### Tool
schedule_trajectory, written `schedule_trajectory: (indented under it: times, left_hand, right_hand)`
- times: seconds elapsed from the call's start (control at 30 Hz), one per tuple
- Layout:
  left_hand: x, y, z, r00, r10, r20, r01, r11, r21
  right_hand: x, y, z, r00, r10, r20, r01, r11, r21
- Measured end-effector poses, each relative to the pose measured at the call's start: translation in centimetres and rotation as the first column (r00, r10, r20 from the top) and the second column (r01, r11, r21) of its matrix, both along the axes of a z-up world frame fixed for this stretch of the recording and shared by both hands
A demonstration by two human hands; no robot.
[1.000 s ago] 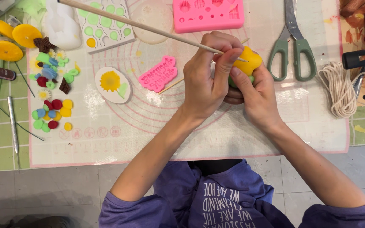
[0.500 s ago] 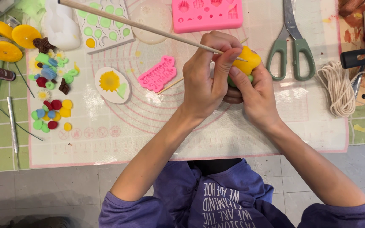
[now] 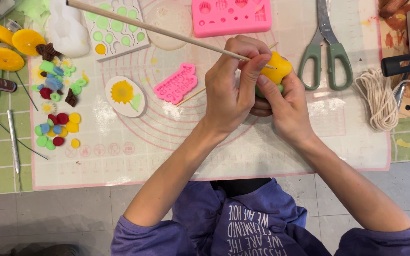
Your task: Decorating a small star-shaped candle using a wooden stick to add details and preparing a tube of adhesive or paint.
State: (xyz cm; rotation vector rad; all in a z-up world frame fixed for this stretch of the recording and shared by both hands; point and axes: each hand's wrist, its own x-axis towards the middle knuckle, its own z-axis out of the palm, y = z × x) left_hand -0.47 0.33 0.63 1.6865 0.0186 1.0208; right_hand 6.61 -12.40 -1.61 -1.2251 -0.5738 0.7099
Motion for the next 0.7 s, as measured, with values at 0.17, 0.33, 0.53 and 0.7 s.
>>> schedule_trajectory:
  times: [0.17, 0.33, 0.53, 0.7]
  left_hand:
    - [0.03, 0.02, 0.03, 1.0, 0.005, -0.003, -0.005, 1.0, 0.011]
    - [0.0, -0.03, 0.01, 1.0, 0.002, -0.004, -0.002, 1.0, -0.015]
    - [0.16, 0.01, -0.17, 1.0, 0.003, 0.002, -0.003, 1.0, -0.02]
    - [0.16, 0.0, -0.14, 1.0, 0.007, -0.006, -0.007, 1.0, -0.021]
  right_hand:
    - [-0.04, 0.06, 0.11, 1.0, -0.009, -0.012, 0.009, 1.0, -0.009]
    - [-0.07, 0.05, 0.14, 1.0, -0.01, -0.004, 0.01, 1.0, -0.003]
    - [-0.02, 0.06, 0.14, 0.999, -0.004, -0.04, 0.004, 1.0, -0.005]
    - [-0.11, 0.11, 0.36, 0.999, 0.003, -0.036, -0.003, 1.0, 0.008]
